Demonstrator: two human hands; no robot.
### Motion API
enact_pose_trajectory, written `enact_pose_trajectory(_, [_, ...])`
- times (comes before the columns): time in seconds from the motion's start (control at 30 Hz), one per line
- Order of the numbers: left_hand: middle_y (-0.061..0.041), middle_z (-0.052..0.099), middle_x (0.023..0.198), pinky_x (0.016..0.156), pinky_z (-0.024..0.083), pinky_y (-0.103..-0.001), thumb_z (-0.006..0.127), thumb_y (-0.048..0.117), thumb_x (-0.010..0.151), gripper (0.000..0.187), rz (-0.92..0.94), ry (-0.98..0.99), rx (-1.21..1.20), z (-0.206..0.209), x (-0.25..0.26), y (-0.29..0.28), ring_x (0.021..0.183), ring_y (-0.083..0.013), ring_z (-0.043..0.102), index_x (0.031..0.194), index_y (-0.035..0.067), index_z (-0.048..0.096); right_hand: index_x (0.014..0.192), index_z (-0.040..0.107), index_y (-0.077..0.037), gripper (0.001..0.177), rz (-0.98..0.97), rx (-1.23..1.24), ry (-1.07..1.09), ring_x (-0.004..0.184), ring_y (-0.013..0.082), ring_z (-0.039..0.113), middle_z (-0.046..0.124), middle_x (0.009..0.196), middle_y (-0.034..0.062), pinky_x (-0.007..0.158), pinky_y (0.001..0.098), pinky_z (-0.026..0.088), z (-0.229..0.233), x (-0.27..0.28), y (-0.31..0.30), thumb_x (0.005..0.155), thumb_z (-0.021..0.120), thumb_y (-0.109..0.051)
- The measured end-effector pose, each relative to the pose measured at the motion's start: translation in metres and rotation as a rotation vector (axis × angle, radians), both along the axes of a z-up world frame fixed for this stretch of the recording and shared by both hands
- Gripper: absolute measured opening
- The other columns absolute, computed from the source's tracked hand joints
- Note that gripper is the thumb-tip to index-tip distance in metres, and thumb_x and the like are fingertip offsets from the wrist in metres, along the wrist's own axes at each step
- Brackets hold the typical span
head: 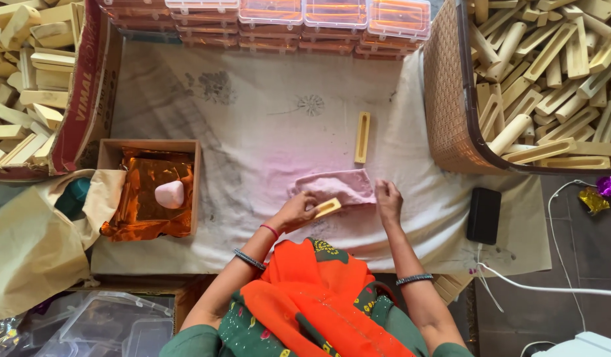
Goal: The person wipes small rectangular wooden blocks with a pink cloth and then wraps them individually in shiny orange foil. They pick up blocks from a basket, clean them, and place the wrapped items on the table.
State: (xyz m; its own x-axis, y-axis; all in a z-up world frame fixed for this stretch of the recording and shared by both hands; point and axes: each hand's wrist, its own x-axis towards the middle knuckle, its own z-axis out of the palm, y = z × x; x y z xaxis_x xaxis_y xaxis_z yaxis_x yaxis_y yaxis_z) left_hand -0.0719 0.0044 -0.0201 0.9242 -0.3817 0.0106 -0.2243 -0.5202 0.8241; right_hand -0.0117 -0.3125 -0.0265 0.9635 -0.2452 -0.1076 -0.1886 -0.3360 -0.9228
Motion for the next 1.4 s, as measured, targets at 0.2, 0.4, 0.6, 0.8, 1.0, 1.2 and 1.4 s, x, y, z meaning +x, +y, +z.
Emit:
enact_pose_trajectory(0.2, [-0.019,0.074,0.106,0.088,0.055,-0.042,0.066,0.03,0.088,0.034,-0.062,0.384,0.088,-0.043,-0.016,0.022,0.097,-0.0347,0.072,0.107,0.004,0.075,0.111,0.07,-0.007,0.043,0.221,-0.584,0.139,0.085,0.0313,0.069,0.073,0.092,0.0146,0.074,0.0444,0.054,0.035,0.011,0.035,0.074,0.082,-0.024])
enact_pose_trajectory(0.4, [-0.017,0.074,0.1,0.07,0.061,-0.038,0.063,0.027,0.096,0.037,0.131,0.717,-0.323,-0.008,-0.026,0.036,0.078,-0.0233,0.073,0.119,-0.002,0.067,0.093,0.065,-0.002,0.018,0.089,-0.484,-0.235,0.086,0.0381,0.068,0.07,0.091,0.0182,0.079,0.0465,0.055,0.016,0.033,0.02,0.081,0.072,-0.012])
enact_pose_trajectory(0.6, [-0.014,0.077,0.093,0.054,0.058,-0.034,0.051,0.038,0.102,0.04,0.479,0.737,-0.764,0.026,-0.019,0.057,0.058,-0.0171,0.066,0.126,0.006,0.058,0.09,0.064,-0.003,0.02,0.218,-0.565,-0.329,0.084,0.0375,0.065,0.066,0.092,0.0171,0.074,0.0476,0.052,0.069,0.01,0.078,0.081,0.075,-0.017])
enact_pose_trajectory(0.8, [-0.014,0.076,0.093,0.051,0.055,-0.031,0.046,0.044,0.107,0.047,0.618,0.724,-0.9,0.069,-0.016,0.072,0.054,-0.0165,0.063,0.125,0.003,0.061,0.101,0.067,-0.001,0.041,0.801,-0.63,-0.475,0.093,0.0389,0.063,0.065,0.102,0.0202,0.083,0.0515,0.051,0.068,-0.049,0.135,0.08,0.079,-0.035])
enact_pose_trajectory(1.0, [-0.013,0.075,0.103,0.055,0.061,-0.033,0.047,0.03,0.102,0.045,0.559,0.754,-1.054,0.071,-0.022,0.071,0.065,-0.0191,0.072,0.141,0.009,0.056,0.113,0.069,-0.014,0.026,0.312,-0.648,-0.131,0.111,0.0292,0.067,0.069,0.114,0.0099,0.096,0.0409,0.055,0.055,-0.031,0.11,0.097,0.072,-0.034])
enact_pose_trajectory(1.2, [-0.013,0.075,0.108,0.05,0.058,-0.029,0.053,0.024,0.101,0.046,0.558,0.751,-1.072,0.079,-0.013,0.058,0.065,-0.0177,0.071,0.144,0.008,0.053,0.121,0.063,-0.006,0.059,0.321,-0.632,0.058,0.098,0.0382,0.065,0.067,0.101,0.0156,0.082,0.0488,0.053,0.042,-0.011,0.104,0.074,0.085,-0.032])
enact_pose_trajectory(1.4, [-0.014,0.075,0.108,0.046,0.052,-0.026,0.052,0.024,0.104,0.043,0.566,0.657,-1.135,0.065,-0.005,0.055,0.061,-0.0146,0.066,0.143,0.006,0.055,0.106,0.068,-0.012,0.027,0.231,-0.724,-0.165,0.099,0.0351,0.067,0.064,0.115,0.0106,0.083,0.0476,0.054,0.069,0.008,0.098,0.08,0.07,-0.015])
